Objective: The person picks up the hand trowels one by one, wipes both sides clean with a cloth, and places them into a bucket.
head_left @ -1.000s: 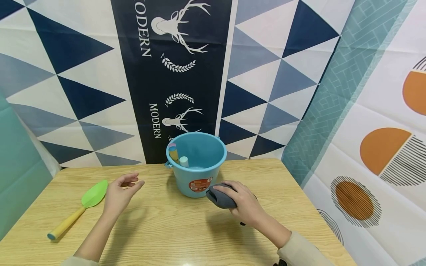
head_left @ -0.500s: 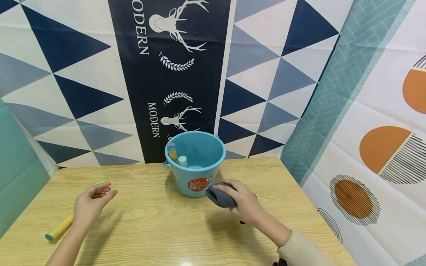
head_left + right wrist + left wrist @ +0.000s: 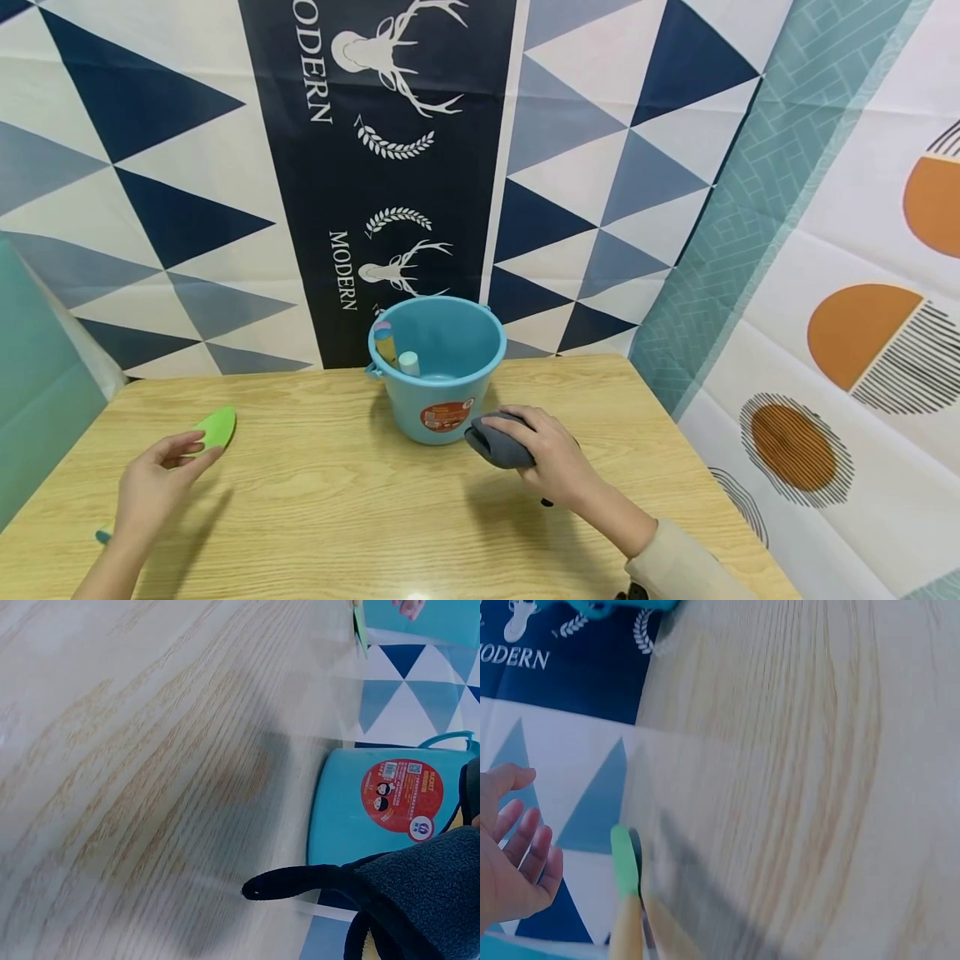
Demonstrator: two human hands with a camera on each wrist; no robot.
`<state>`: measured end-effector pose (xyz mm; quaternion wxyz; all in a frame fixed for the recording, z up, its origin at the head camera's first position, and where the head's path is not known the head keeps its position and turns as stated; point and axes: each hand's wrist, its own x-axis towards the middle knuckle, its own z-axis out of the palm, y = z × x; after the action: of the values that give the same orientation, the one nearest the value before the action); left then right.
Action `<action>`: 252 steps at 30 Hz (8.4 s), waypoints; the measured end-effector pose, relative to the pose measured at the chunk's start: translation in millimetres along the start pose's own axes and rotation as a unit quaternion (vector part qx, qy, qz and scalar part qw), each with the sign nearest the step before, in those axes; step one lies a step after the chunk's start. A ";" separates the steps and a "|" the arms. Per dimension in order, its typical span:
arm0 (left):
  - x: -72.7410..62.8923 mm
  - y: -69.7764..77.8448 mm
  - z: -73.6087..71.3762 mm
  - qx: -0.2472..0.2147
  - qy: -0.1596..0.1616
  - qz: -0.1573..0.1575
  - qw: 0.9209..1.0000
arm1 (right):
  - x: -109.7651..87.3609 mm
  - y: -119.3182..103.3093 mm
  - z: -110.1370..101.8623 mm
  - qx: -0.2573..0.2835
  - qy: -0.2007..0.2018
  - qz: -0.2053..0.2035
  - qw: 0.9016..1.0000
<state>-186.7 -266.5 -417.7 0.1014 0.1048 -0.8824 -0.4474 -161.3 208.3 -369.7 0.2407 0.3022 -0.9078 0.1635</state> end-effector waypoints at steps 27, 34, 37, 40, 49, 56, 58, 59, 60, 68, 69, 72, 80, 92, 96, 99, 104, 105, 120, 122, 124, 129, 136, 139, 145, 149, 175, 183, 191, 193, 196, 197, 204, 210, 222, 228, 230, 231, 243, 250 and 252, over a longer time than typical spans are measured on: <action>4.3 -53.8 -28.4 0.138 0.013 -0.066 0.988 | -3.0 0.5 -2.1 0.002 -0.011 0.013 1.000; 6.0 -61.5 -29.5 0.152 -0.017 -0.096 0.984 | -1.4 0.8 -2.8 0.003 -0.006 0.008 1.000; 6.9 -63.1 -29.2 0.155 -0.031 -0.107 0.982 | -1.2 0.9 -2.9 0.002 -0.003 0.005 1.000; 7.0 -65.7 -29.0 0.162 -0.043 -0.107 0.980 | -2.0 0.9 -2.6 -0.003 -0.005 0.006 1.000; 7.9 -77.9 -26.9 0.170 -0.040 -0.087 0.981 | -3.0 -1.8 -3.3 0.003 -0.005 0.010 1.000; 9.9 -79.1 -24.3 0.174 -0.046 -0.096 0.979 | -2.6 -1.3 -3.4 -0.001 0.003 0.002 1.000; 10.5 -79.2 -23.8 0.174 -0.044 -0.097 0.979 | -3.0 -0.7 -3.3 -0.005 0.004 0.000 1.000; 10.9 -79.4 -23.5 0.174 -0.044 -0.096 0.979 | -3.2 -0.3 -3.2 -0.007 0.005 -0.003 1.000; 11.1 -79.5 -23.2 0.175 -0.045 -0.095 0.979 | -3.4 0.2 -2.8 -0.010 0.006 -0.006 1.000; 12.6 -81.9 -22.3 0.176 -0.050 -0.091 0.979 | -4.6 1.1 -1.4 -0.018 -0.007 -0.022 1.000; 13.0 -81.9 -22.1 0.177 -0.052 -0.093 0.978 | -4.5 0.6 -1.9 -0.016 -0.009 -0.022 1.000; 14.2 -81.9 -21.4 0.178 -0.054 -0.102 0.977 | -4.5 -0.7 -1.9 -0.012 -0.012 -0.019 1.000; 16.6 -77.9 -22.1 0.177 -0.074 -0.102 0.976 | -4.9 -2.3 0.6 -0.010 -0.024 -0.013 1.000; 14.5 -69.4 -19.9 0.216 -0.080 -0.101 0.968 | -5.7 -2.3 -1.7 -0.013 -0.034 0.000 0.999; 14.0 -67.3 -19.1 0.225 -0.075 -0.109 0.965 | -6.5 -2.0 -0.7 -0.017 -0.036 0.000 0.999; 13.9 -67.0 -20.2 0.226 -0.080 -0.101 0.966 | -6.7 -2.5 -0.7 -0.018 -0.035 -0.001 0.999; 14.0 -66.6 -22.5 0.228 -0.088 -0.083 0.966 | -5.1 -3.5 -2.2 -0.013 -0.030 -0.002 0.999; 14.0 -66.3 -22.4 0.228 -0.089 -0.082 0.966 | -4.8 -3.8 -2.7 -0.012 -0.030 -0.002 0.999; 14.7 -70.2 -21.1 0.205 -0.074 -0.036 0.975 | -5.4 -1.6 -0.8 -0.015 -0.028 -0.007 0.999; 14.4 -68.9 -21.5 0.204 -0.070 -0.020 0.976 | -4.7 -2.0 -0.9 -0.012 -0.029 -0.004 0.999; 14.0 -66.9 -21.4 0.204 -0.062 0.003 0.977 | -3.9 -2.6 -1.3 -0.010 -0.030 -0.001 1.000; 11.8 -59.7 -21.5 0.203 -0.049 0.050 0.977 | -2.1 -3.6 -2.0 -0.008 -0.033 0.001 0.999; 7.8 -49.8 -20.1 0.194 -0.040 0.113 0.974 | -1.9 -2.9 0.0 -0.011 -0.031 -0.007 0.999; 5.4 -46.9 -18.7 0.190 -0.032 0.138 0.971 | -2.0 -2.7 1.0 -0.013 -0.032 -0.007 0.999; 1.4 -38.0 -17.1 0.183 -0.031 0.156 0.970 | -0.3 -2.0 1.7 -0.015 -0.026 -0.006 1.000; -1.0 -29.8 -15.2 0.181 -0.049 0.158 0.969 | 1.0 -2.0 2.5 -0.016 -0.017 -0.014 1.000; -17.4 14.8 9.3 0.154 -0.083 0.219 0.960 | 4.6 0.7 8.1 -0.015 -0.018 -0.023 0.999; -21.9 24.4 14.8 0.135 -0.064 0.276 0.949 | 6.0 0.5 9.5 -0.012 -0.018 -0.022 1.000; -27.2 32.8 19.2 0.118 -0.080 0.292 0.946 | 7.1 1.4 11.1 -0.013 -0.012 -0.029 0.999; -28.4 35.9 20.0 0.116 -0.081 0.299 0.944 | 7.8 1.5 11.1 -0.014 -0.011 -0.030 0.999; -31.0 40.4 21.2 0.111 -0.084 0.310 0.941 | 8.6 1.3 10.5 -0.016 -0.011 -0.032 0.999; -31.8 41.8 21.8 0.109 -0.086 0.313 0.939 | 9.0 1.0 10.2 -0.015 -0.011 -0.033 0.999; -37.7 50.4 24.9 0.099 -0.103 0.318 0.937 | 11.3 -1.1 9.7 -0.015 -0.007 -0.044 0.999; -42.3 56.7 28.3 0.092 -0.121 0.319 0.935 | 13.5 -3.6 9.3 -0.015 -0.001 -0.052 0.999; -50.5 74.0 33.0 0.094 -0.175 0.324 0.925 | 19.5 -11.3 9.6 -0.011 -0.002 -0.067 0.998; -52.9 83.0 37.1 0.090 -0.191 0.323 0.923 | 22.5 -14.7 12.6 -0.011 -0.001 -0.077 0.997; -53.6 85.6 39.1 0.090 -0.193 0.326 0.921 | 23.2 -16.0 13.6 -0.012 0.002 -0.079 0.997; -53.9 86.3 40.2 0.091 -0.194 0.330 0.919 | 23.5 -16.7 14.1 -0.012 0.002 -0.080 0.997; -58.3 98.6 51.7 0.091 -0.186 0.340 0.917 | 27.6 -21.2 14.5 -0.018 0.015 -0.104 0.994; -60.4 103.8 58.8 0.084 -0.197 0.345 0.914 | 30.2 -24.6 15.3 -0.031 0.027 -0.137 0.990; -61.1 104.8 60.5 0.083 -0.200 0.345 0.913 | 30.8 -26.8 14.9 -0.034 0.027 -0.145 0.989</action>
<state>-154.6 -142.6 -373.0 0.0620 -0.2893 -0.8995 -0.3214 -171.2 166.8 -361.5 0.2965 0.4175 -0.8526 0.1040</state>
